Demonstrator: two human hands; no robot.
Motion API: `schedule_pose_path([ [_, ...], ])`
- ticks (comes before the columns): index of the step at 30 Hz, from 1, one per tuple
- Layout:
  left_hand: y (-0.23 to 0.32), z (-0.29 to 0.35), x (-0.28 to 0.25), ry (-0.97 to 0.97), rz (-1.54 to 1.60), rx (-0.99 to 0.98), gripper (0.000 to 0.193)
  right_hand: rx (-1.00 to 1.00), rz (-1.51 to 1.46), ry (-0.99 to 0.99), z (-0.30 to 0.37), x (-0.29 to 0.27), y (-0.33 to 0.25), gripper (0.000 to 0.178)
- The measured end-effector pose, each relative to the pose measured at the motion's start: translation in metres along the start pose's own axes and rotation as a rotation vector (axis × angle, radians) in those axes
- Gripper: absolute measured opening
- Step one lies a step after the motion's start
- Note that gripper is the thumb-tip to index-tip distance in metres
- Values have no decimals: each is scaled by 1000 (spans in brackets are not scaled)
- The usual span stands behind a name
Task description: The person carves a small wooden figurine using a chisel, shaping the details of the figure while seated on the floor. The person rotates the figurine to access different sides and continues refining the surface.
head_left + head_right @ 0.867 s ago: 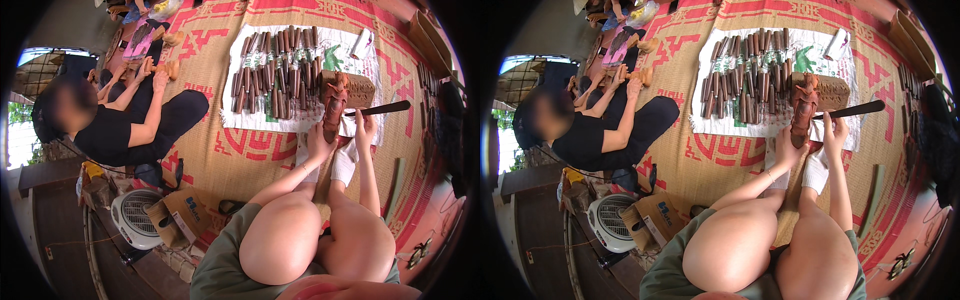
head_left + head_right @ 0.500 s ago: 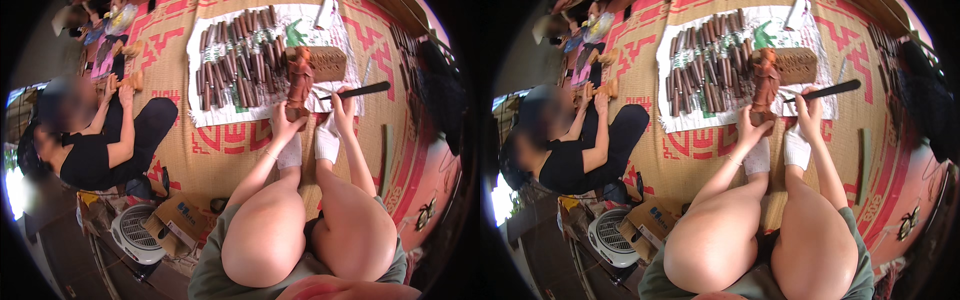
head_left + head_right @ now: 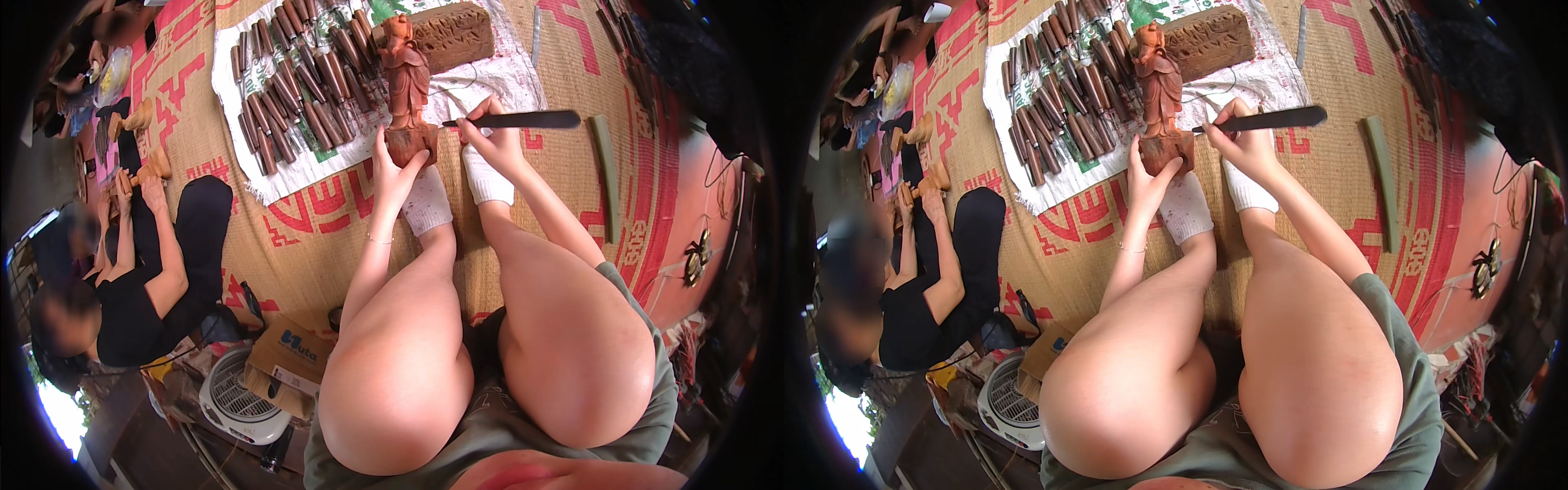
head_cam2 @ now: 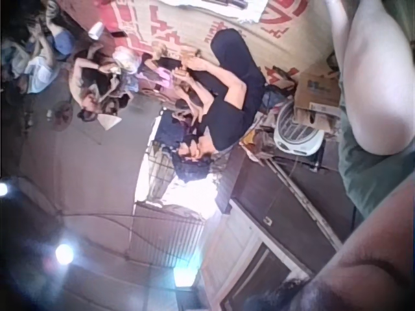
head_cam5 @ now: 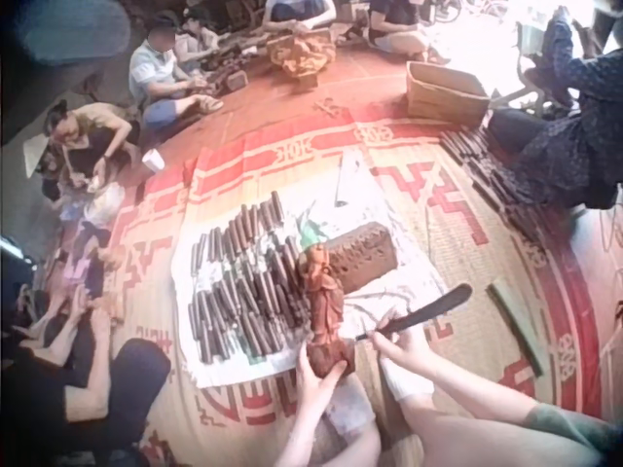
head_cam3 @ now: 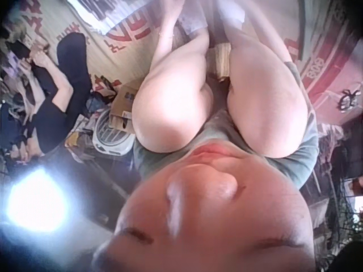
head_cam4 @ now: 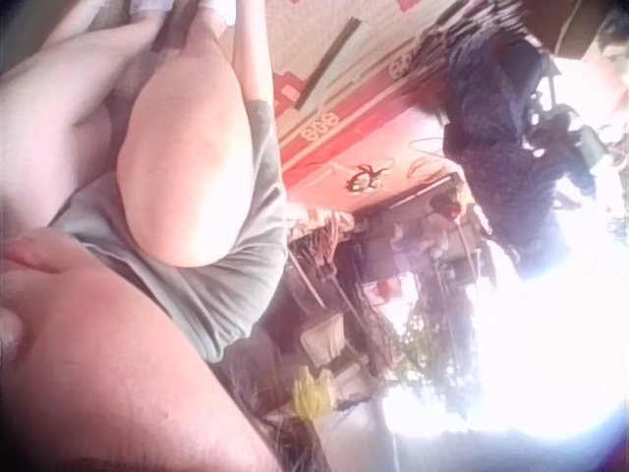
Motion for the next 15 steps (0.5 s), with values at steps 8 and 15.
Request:
schedule_pose_path([
  [8, 19, -31, 13, -46, -253, -54, 102, 156, -73, -31, 18, 1, 31, 23],
  [15, 48, -87, 28, -31, -378, -164, 88, 216, -156, -32, 25, -7, 29, 23],
])
Point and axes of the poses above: each hand's wrist, its own z-axis away from the middle knuckle, its own x-axis out of the palm, y = z × x, the point moved 8 cm from there along -z, towards the middle knuckle, and after that the axes turned 13 degrees about z, right-handed, at the moved point
